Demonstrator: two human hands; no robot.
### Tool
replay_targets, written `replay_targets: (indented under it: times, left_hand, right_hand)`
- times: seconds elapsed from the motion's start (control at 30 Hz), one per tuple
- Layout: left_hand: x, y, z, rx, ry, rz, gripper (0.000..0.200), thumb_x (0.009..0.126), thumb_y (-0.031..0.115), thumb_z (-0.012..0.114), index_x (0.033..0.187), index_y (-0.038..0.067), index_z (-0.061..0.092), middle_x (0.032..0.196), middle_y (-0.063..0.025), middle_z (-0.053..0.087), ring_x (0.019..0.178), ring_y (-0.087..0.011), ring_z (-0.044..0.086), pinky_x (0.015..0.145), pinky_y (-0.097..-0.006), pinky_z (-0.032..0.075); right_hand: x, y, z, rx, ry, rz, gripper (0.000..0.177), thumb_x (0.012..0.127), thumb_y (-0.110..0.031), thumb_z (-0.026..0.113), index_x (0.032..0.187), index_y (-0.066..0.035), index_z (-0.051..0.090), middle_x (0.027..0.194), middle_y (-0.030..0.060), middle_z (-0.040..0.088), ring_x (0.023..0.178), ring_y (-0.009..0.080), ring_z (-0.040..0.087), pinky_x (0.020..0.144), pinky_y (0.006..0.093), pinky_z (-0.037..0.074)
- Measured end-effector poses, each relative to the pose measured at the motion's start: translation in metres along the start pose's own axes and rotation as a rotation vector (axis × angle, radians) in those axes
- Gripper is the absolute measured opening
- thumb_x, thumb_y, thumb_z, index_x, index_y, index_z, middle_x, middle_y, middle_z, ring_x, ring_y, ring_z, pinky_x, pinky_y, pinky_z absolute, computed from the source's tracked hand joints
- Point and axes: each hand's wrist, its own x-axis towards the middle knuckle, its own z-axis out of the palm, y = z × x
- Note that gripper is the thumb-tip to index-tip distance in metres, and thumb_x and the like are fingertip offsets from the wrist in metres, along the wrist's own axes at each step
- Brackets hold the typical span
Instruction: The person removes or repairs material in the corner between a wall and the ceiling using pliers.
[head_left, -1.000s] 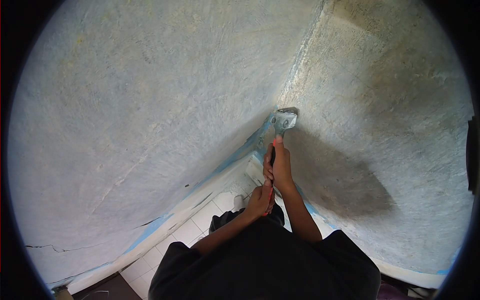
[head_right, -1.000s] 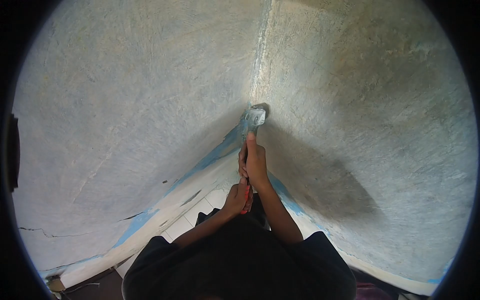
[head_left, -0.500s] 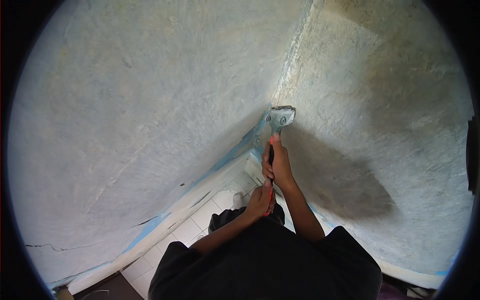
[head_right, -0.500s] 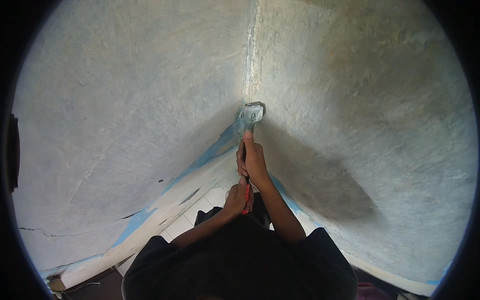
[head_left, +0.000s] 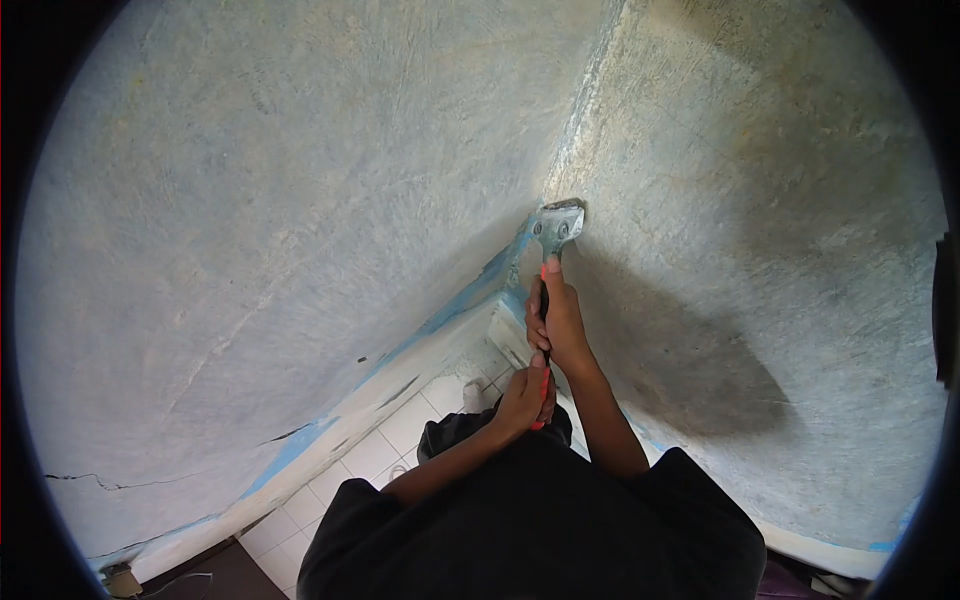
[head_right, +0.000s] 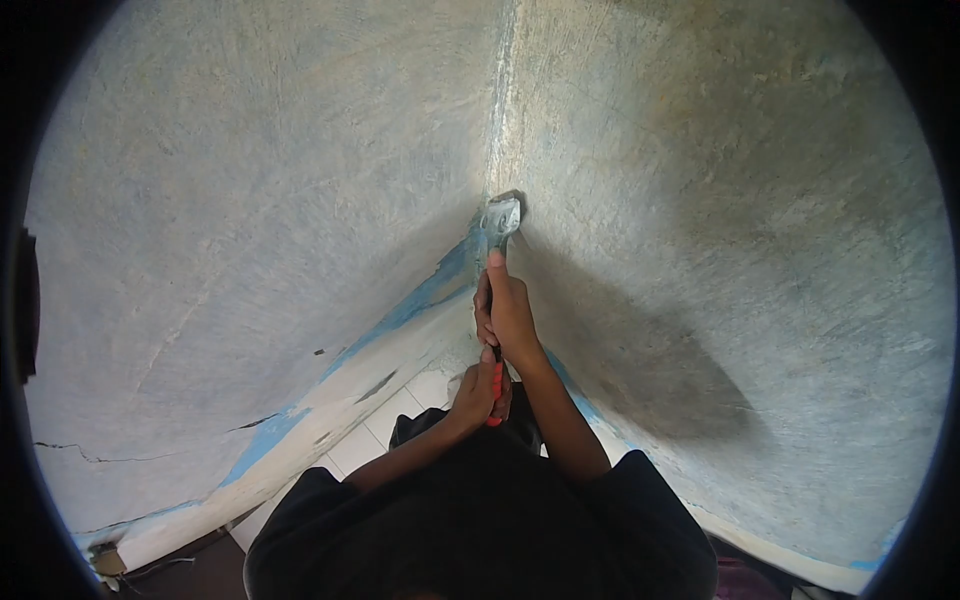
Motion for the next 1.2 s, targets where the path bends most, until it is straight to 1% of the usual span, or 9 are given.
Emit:
replay_targets:
  times: [0.07,0.17,0.27,0.37,0.47,0.77,0.87,0.97,1.2]
  left_hand:
    - [0.000,0.003,-0.001,0.000,-0.013,-0.020,0.063,0.101,0.054,0.024,0.066,0.005,0.043,0.049,-0.0026,0.042,0.039,-0.0132,0.043,0.041,-0.0279,0.040]
    - [0.002,0.008,-0.001,0.024,0.050,-0.006,0.064,0.101,0.055,0.025,0.065,0.005,0.043,0.049,-0.0028,0.042,0.039,-0.0134,0.043,0.041,-0.0282,0.040]
    - [-0.002,0.002,0.002,-0.010,0.005,0.008,0.064,0.101,0.055,0.025,0.064,0.005,0.044,0.049,-0.0030,0.042,0.039,-0.0134,0.043,0.041,-0.0284,0.039]
    - [0.002,0.004,-0.003,0.067,0.029,0.021,0.064,0.101,0.054,0.025,0.063,0.006,0.044,0.048,-0.0032,0.042,0.039,-0.0133,0.043,0.040,-0.0284,0.039]
    - [0.005,0.003,-0.005,0.026,0.030,0.028,0.064,0.100,0.055,0.025,0.062,0.006,0.043,0.048,-0.0029,0.041,0.038,-0.0133,0.042,0.040,-0.0282,0.039]
    - [0.006,0.001,-0.003,-0.005,0.086,-0.024,0.064,0.100,0.055,0.027,0.062,0.006,0.043,0.048,-0.0026,0.042,0.039,-0.0129,0.042,0.041,-0.0280,0.039]
    - [0.002,-0.006,-0.002,-0.004,0.036,-0.011,0.065,0.100,0.055,0.027,0.061,0.006,0.043,0.048,-0.0024,0.041,0.039,-0.0128,0.043,0.041,-0.0279,0.038]
    - [0.007,-0.004,-0.008,0.035,0.055,-0.003,0.065,0.100,0.055,0.027,0.060,0.007,0.043,0.048,-0.0024,0.041,0.039,-0.0128,0.043,0.040,-0.0278,0.038]
    - [0.005,0.000,-0.007,0.005,0.042,0.000,0.063,0.100,0.055,0.028,0.063,0.007,0.043,0.048,-0.0027,0.041,0.037,-0.0131,0.042,0.039,-0.0284,0.038]
  right_hand:
    - [0.003,0.001,-0.001,0.011,-0.019,-0.010,0.065,0.095,-0.065,0.033,0.059,-0.011,0.035,0.041,-0.0010,0.030,0.028,0.0086,0.025,0.029,0.0254,0.027]
    - [0.008,0.003,0.003,-0.046,-0.001,-0.067,0.065,0.094,-0.065,0.033,0.059,-0.011,0.035,0.041,-0.0009,0.030,0.028,0.0088,0.025,0.029,0.0256,0.027]
    - [0.000,-0.003,0.000,-0.007,0.001,-0.001,0.065,0.094,-0.065,0.033,0.059,-0.011,0.036,0.041,-0.0006,0.030,0.028,0.0091,0.026,0.029,0.0262,0.027]
    - [0.006,0.002,0.000,-0.017,-0.001,-0.020,0.065,0.094,-0.065,0.033,0.059,-0.011,0.036,0.041,-0.0005,0.029,0.028,0.0094,0.026,0.029,0.0267,0.027]
    - [0.007,0.000,0.006,-0.041,0.039,-0.051,0.065,0.094,-0.065,0.033,0.058,-0.011,0.035,0.040,-0.0004,0.030,0.028,0.0096,0.026,0.029,0.0269,0.028]
    - [0.010,0.007,0.002,-0.042,0.026,-0.037,0.066,0.095,-0.065,0.032,0.057,-0.011,0.035,0.040,-0.0005,0.029,0.027,0.0098,0.027,0.029,0.0269,0.029]
    - [0.006,0.009,-0.002,-0.020,0.013,0.004,0.066,0.095,-0.065,0.032,0.057,-0.011,0.035,0.040,-0.0004,0.030,0.027,0.0099,0.028,0.029,0.0269,0.029]
    - [0.013,0.013,0.000,-0.097,0.009,-0.057,0.066,0.094,-0.065,0.032,0.057,-0.011,0.035,0.040,-0.0001,0.030,0.027,0.0101,0.028,0.029,0.0268,0.029]
    - [0.012,0.010,0.001,-0.064,0.009,-0.036,0.066,0.096,-0.063,0.032,0.057,-0.010,0.035,0.040,0.0004,0.031,0.027,0.0101,0.029,0.028,0.0267,0.028]
